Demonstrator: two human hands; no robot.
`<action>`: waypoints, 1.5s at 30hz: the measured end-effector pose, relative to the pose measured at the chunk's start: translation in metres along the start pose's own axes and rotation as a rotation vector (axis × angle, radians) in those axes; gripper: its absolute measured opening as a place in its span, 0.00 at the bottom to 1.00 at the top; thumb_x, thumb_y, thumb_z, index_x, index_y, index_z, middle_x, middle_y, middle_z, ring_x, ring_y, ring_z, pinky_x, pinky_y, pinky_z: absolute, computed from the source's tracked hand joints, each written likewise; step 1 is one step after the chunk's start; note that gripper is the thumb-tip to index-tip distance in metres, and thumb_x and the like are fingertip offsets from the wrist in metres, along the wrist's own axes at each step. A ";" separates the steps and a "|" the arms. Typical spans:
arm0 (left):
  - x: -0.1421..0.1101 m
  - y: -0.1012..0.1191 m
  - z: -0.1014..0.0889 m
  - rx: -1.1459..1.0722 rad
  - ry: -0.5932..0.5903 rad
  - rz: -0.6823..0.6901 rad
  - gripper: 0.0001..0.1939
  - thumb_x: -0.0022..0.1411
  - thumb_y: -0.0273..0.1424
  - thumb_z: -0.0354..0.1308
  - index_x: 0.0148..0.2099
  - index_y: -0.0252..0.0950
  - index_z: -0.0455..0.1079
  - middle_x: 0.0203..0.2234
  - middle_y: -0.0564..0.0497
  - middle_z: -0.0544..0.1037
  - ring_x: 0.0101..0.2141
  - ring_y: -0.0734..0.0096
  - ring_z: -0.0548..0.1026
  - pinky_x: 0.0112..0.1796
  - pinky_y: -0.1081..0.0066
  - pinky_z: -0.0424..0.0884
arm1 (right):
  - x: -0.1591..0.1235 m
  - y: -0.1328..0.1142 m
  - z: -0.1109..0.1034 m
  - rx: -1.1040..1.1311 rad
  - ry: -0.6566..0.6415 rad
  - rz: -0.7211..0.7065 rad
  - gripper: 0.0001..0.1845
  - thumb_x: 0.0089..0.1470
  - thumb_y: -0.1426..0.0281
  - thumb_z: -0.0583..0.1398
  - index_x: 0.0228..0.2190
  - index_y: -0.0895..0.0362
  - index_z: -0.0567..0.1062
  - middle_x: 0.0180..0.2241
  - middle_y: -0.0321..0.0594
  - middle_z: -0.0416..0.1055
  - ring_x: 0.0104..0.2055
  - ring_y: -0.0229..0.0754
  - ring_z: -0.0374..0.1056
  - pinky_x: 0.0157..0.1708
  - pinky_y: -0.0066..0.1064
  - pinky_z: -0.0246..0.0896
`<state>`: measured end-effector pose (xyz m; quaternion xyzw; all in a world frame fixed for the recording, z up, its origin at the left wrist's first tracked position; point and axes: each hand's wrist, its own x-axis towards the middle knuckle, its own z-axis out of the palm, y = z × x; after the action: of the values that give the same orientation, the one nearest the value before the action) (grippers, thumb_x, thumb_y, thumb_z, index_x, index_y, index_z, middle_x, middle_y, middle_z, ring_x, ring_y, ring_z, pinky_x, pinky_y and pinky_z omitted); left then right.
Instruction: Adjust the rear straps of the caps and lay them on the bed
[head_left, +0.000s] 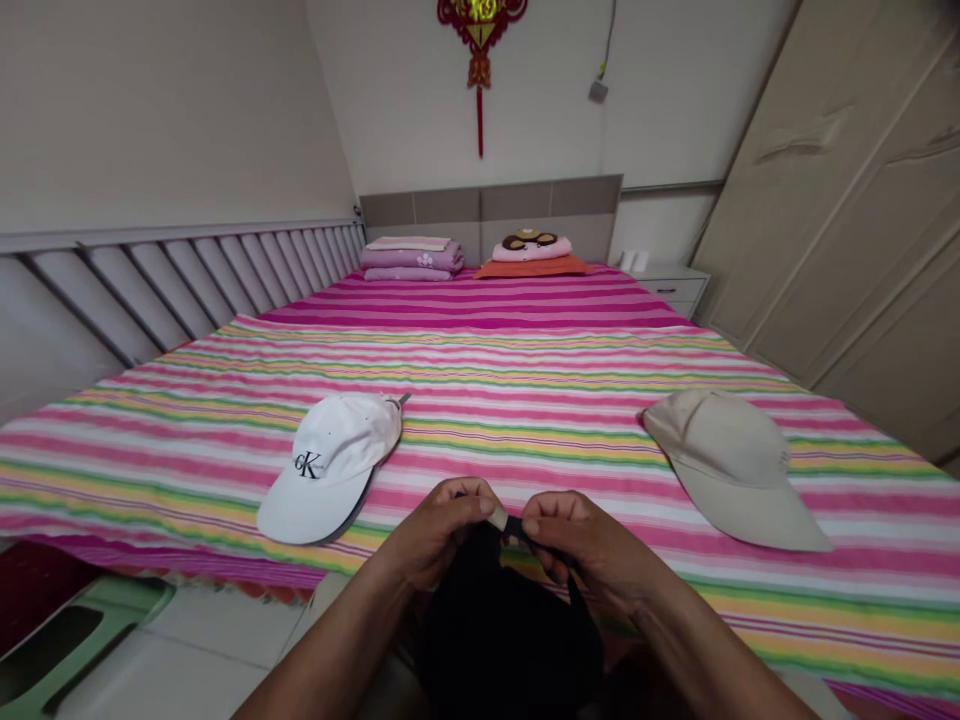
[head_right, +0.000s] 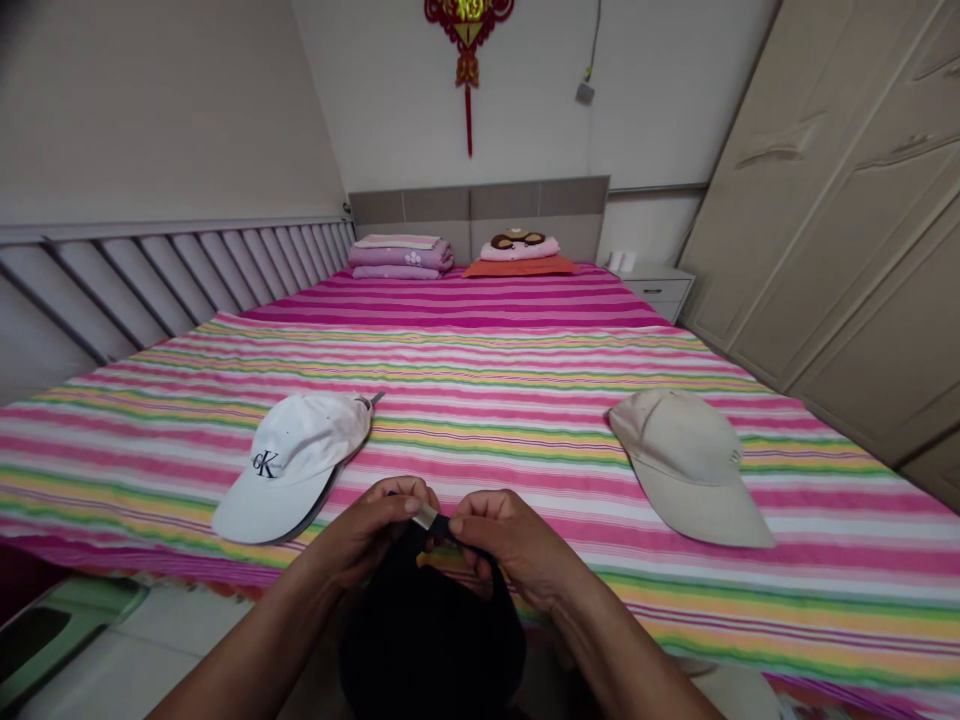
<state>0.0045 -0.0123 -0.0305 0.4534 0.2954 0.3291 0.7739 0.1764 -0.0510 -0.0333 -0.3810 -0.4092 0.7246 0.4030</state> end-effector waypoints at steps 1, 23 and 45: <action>0.000 -0.001 0.001 -0.005 0.006 -0.001 0.07 0.47 0.31 0.60 0.24 0.31 0.68 0.17 0.51 0.70 0.20 0.75 0.67 0.24 0.75 0.59 | 0.000 0.000 0.001 0.005 0.001 -0.001 0.13 0.41 0.64 0.63 0.18 0.60 0.68 0.10 0.28 0.59 0.11 0.27 0.50 0.12 0.21 0.41; 0.002 0.001 -0.002 0.016 0.102 -0.070 0.06 0.43 0.27 0.63 0.24 0.30 0.70 0.17 0.52 0.73 0.18 0.80 0.67 0.22 0.78 0.59 | 0.001 -0.007 0.010 -0.455 0.077 -0.302 0.09 0.44 0.66 0.62 0.27 0.58 0.69 0.22 0.30 0.60 0.24 0.31 0.55 0.23 0.23 0.50; 0.001 0.000 -0.008 -0.071 -0.015 -0.033 0.15 0.40 0.21 0.64 0.26 0.34 0.60 0.19 0.55 0.70 0.18 0.83 0.64 0.20 0.81 0.56 | 0.001 -0.005 -0.006 -0.385 0.057 -0.261 0.19 0.50 0.55 0.55 0.28 0.60 0.70 0.21 0.31 0.58 0.23 0.32 0.53 0.23 0.25 0.48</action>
<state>-0.0009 -0.0073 -0.0342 0.4230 0.2850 0.3230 0.7972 0.1829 -0.0467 -0.0312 -0.4151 -0.5742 0.5638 0.4245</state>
